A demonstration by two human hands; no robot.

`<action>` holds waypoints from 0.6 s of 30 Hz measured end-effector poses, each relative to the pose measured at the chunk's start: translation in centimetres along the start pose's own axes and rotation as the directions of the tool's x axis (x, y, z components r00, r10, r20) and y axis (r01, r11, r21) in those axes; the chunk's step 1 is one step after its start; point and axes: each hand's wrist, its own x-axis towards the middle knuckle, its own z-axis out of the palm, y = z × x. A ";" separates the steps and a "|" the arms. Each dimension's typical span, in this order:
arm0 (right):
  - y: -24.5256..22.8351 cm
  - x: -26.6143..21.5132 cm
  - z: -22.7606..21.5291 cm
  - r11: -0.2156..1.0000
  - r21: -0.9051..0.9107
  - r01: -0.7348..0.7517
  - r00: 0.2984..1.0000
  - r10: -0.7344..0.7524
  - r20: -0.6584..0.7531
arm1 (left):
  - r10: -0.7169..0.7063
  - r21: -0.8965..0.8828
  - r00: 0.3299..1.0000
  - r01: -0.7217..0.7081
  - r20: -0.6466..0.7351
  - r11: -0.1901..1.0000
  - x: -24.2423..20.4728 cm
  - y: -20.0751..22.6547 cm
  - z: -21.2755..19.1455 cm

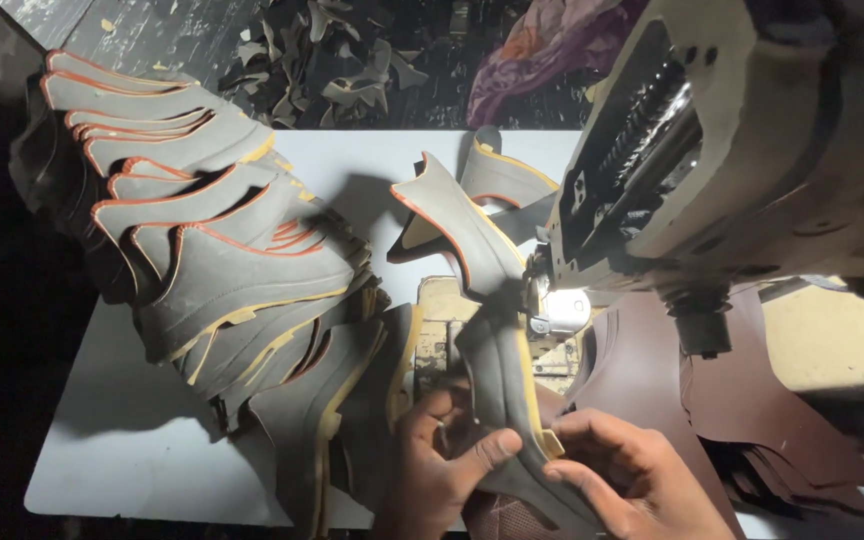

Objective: Stitching components of shoe uppers using an industrial sewing machine.

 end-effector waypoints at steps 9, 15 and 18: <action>0.7 -0.4 -0.6 0.986 0.102 -0.131 0.987 0.140 -0.085 | -0.188 0.076 0.981 0.184 0.054 0.980 -0.3 3.2 0.2; 1.6 -0.9 0.2 0.960 -0.270 0.075 0.982 -0.118 -0.148 | -0.112 0.234 0.993 0.118 -0.037 0.965 0.1 1.9 -1.0; 1.2 -0.6 1.0 0.676 -0.506 0.536 0.791 -0.612 0.020 | -0.029 0.222 0.999 0.037 -0.041 0.974 0.3 3.9 -0.2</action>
